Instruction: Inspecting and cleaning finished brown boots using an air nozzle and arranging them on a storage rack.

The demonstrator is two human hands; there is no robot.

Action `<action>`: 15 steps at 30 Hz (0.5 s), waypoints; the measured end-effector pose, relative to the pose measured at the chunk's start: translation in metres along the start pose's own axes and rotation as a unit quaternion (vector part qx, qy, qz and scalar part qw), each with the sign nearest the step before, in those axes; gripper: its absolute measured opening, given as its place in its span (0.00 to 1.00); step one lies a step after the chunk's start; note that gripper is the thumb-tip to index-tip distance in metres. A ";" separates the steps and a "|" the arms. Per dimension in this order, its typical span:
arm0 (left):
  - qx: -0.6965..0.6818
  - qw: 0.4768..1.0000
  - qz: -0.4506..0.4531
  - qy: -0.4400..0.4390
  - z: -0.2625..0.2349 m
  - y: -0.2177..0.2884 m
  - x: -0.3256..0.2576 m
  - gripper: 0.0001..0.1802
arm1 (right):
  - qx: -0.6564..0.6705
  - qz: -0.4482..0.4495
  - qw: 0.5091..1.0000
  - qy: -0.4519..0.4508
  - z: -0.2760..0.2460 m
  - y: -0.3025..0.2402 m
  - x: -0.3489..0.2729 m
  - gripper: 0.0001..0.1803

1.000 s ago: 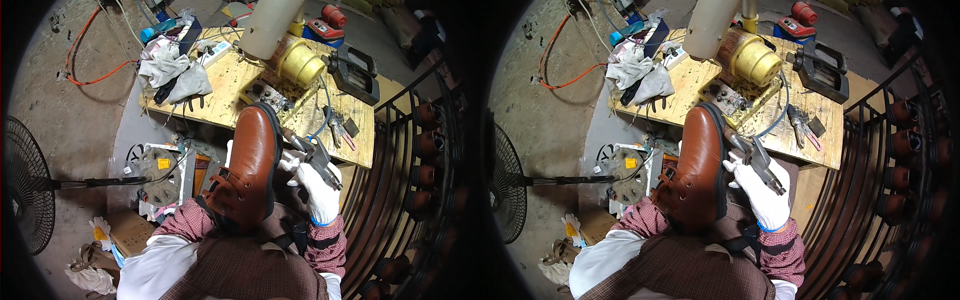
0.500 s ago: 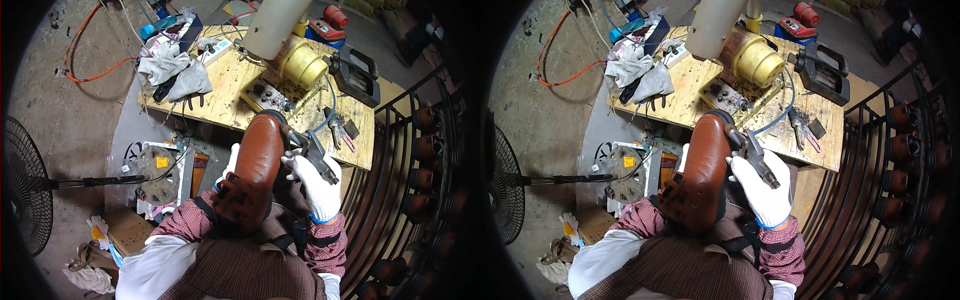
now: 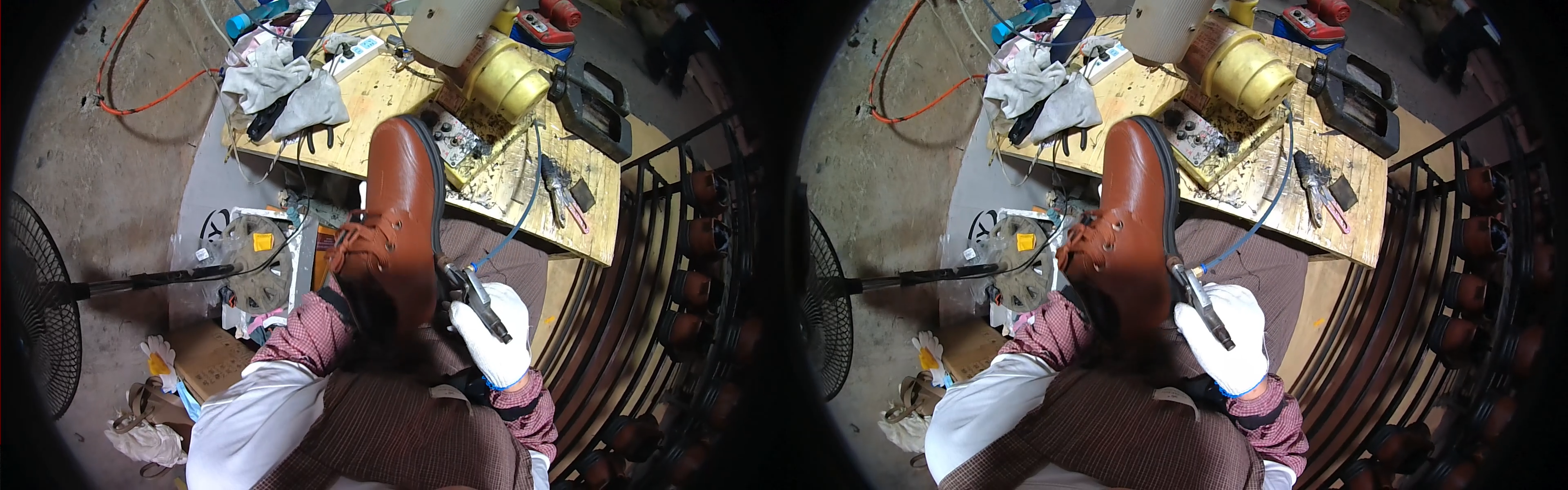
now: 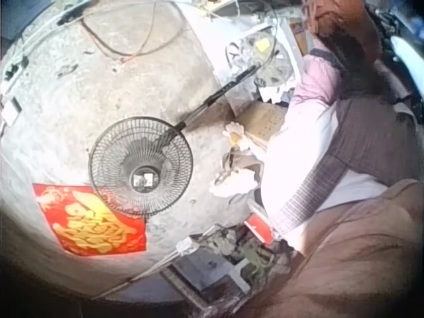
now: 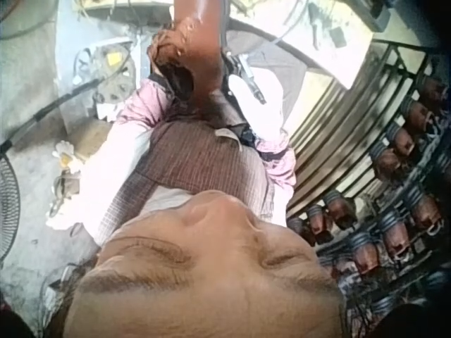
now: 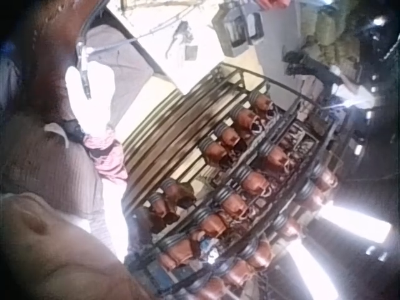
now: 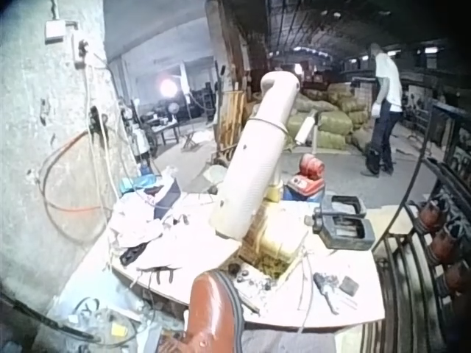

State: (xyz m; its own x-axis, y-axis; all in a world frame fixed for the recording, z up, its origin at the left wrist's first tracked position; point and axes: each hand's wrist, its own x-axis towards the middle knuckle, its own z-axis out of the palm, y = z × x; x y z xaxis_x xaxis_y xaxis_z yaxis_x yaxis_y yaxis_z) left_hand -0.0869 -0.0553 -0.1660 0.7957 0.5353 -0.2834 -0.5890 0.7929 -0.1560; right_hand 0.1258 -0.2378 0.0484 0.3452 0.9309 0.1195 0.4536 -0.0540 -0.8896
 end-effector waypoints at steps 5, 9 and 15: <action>0.010 0.999 0.034 -0.014 0.030 0.000 0.040 0.25 | 0.055 0.050 0.997 0.009 -0.003 -0.006 -0.004 0.07; 0.021 0.998 0.049 -0.032 0.054 0.002 0.066 0.26 | 0.108 0.102 0.988 0.048 -0.001 -0.008 -0.007 0.06; 0.039 0.994 0.079 -0.060 0.064 -0.012 0.027 0.27 | 0.119 0.108 0.982 0.103 0.010 -0.006 -0.001 0.08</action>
State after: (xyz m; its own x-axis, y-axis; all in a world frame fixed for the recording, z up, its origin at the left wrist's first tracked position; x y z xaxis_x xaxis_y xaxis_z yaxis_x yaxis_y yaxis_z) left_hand -0.0493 -0.0313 -0.1112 0.7077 0.6822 -0.1836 -0.6991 0.7137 -0.0431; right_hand 0.1146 -0.2344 0.0488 0.5821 0.8129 -0.0192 0.1556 -0.1345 -0.9786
